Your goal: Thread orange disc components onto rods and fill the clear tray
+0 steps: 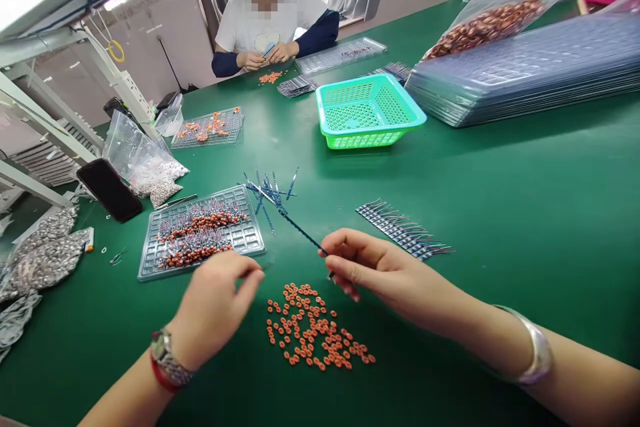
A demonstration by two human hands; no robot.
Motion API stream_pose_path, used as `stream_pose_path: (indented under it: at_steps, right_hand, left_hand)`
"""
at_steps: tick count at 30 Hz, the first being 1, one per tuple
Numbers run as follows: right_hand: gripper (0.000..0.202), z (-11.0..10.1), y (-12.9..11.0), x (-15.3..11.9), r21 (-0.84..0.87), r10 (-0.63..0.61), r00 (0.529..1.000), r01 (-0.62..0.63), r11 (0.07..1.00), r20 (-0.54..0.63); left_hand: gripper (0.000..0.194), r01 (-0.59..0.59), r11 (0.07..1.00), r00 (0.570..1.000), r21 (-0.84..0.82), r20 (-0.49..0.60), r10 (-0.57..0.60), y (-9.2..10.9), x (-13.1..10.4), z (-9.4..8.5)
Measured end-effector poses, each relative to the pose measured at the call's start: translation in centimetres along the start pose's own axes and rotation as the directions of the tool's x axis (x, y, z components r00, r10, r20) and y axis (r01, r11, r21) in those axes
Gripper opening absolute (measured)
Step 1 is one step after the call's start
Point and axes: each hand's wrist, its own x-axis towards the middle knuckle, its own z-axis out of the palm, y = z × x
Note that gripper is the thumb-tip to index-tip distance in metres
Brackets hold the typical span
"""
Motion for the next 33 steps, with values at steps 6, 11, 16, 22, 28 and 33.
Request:
stream_pose_path:
  at_steps: [6,11,16,22,28,33]
  right_hand:
    - [0.022,-0.9,0.9,0.6,-0.53,-0.167,0.984,0.106,0.842,-0.069]
    - [0.018,-1.0,1.3,0.5,-0.795,-0.274,0.961,0.145,0.59,-0.028]
    - [0.018,-1.0,0.8,0.5,-0.785,-0.202,0.979,0.136,0.604,0.013]
    - [0.019,-0.4,-0.2,0.0,-0.673,-0.164,0.986,0.126,0.728,0.007]
    - [0.02,-0.4,-0.4,-0.2,-0.497,-0.093,0.996,0.086,0.864,0.011]
    - [0.02,-0.1,-0.2,-0.2,-0.673,-0.132,0.99,0.13,0.728,0.049]
  left_hand:
    - [0.023,0.182,0.876,0.979,0.447,-0.162,-0.12,-4.8,-0.4,-3.3]
    - [0.023,0.183,0.859,0.981,0.478,-0.142,-0.13,-5.8,0.0,-3.0]
    - [0.024,0.147,0.94,0.975,0.307,-0.207,-0.084,-4.3,0.9,-2.3]
    - [0.022,-0.106,0.981,0.994,-0.166,-0.026,0.103,-0.4,1.6,0.4]
    - [0.013,-0.152,0.941,0.988,-0.302,-0.081,0.134,0.0,1.9,1.2]
    - [0.013,-0.131,0.936,0.991,-0.327,-0.052,0.12,-1.2,1.7,2.1]
